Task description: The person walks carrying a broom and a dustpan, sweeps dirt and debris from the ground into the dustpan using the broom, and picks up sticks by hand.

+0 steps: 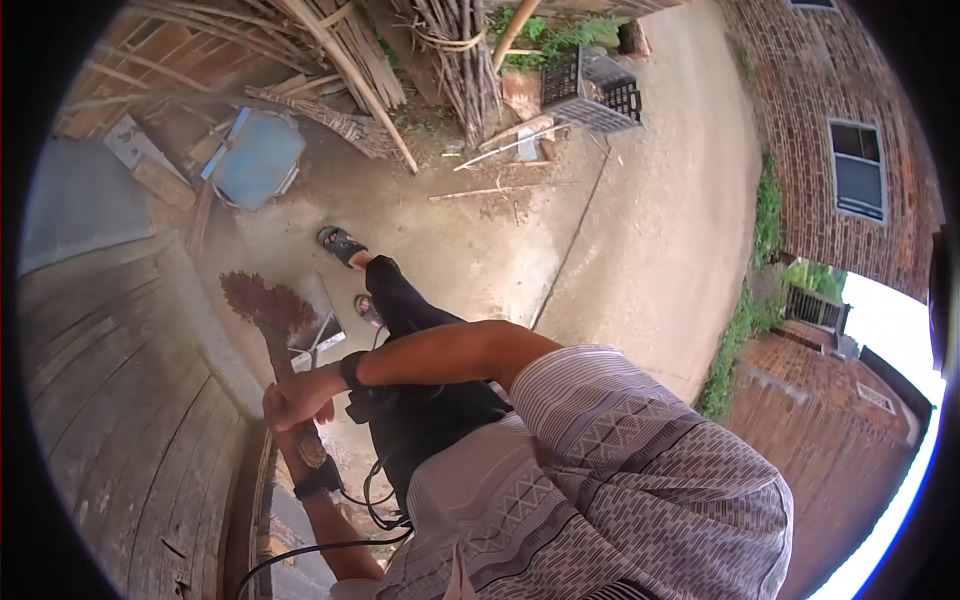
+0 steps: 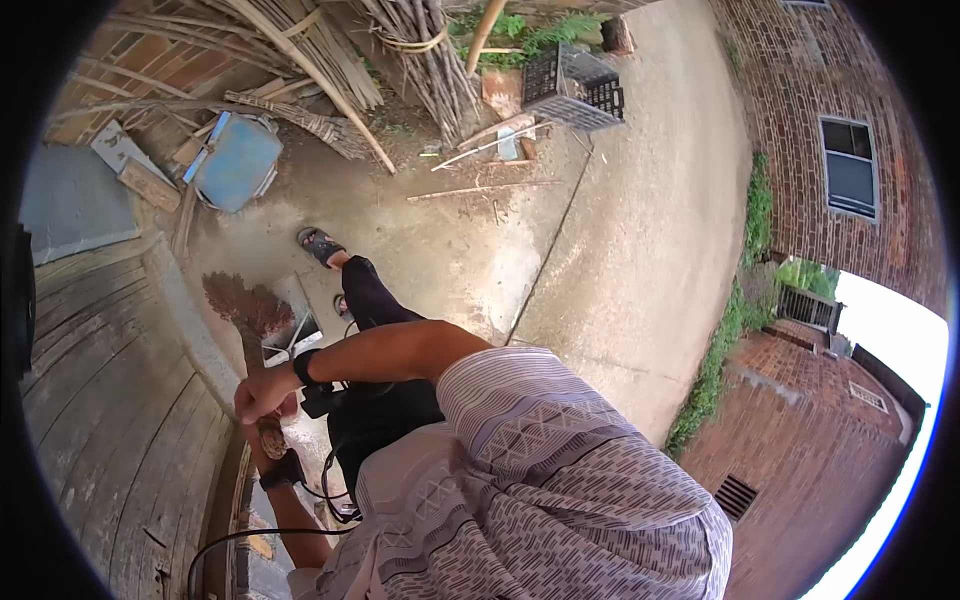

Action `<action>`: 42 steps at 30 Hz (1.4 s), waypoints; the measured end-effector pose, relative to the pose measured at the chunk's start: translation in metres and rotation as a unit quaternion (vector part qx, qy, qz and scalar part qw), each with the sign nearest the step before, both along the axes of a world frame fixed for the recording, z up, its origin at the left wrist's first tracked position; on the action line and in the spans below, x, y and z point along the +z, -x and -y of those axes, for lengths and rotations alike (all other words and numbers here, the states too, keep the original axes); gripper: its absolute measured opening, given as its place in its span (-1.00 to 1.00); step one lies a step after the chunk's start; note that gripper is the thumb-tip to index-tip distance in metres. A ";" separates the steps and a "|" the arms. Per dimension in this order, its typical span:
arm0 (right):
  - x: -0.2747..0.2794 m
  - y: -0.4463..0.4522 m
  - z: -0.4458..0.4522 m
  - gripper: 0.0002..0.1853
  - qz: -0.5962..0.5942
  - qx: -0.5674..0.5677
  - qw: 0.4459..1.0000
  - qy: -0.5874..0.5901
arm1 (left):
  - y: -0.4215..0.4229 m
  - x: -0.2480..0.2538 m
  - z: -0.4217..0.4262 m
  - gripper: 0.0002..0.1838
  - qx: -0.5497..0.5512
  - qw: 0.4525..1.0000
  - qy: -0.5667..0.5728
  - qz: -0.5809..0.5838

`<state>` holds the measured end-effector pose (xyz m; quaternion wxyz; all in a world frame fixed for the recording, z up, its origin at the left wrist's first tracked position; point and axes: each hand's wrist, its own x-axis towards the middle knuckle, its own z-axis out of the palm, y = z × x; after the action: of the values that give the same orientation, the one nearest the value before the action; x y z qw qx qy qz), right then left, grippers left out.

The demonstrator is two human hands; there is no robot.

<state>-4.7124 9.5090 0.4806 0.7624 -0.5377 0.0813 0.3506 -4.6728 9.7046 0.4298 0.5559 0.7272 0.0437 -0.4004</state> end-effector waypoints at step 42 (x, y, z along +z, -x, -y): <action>-0.095 0.789 0.241 -0.73 -0.337 -0.602 0.714 0.119 | 0.259 -0.041 0.209 -0.85 -0.187 0.974 -0.110 0.070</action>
<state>-5.5018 9.2676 0.3857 0.6643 -0.3073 0.6803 -0.0376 -4.9315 9.4955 0.3887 0.3899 0.8054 -0.0883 -0.4377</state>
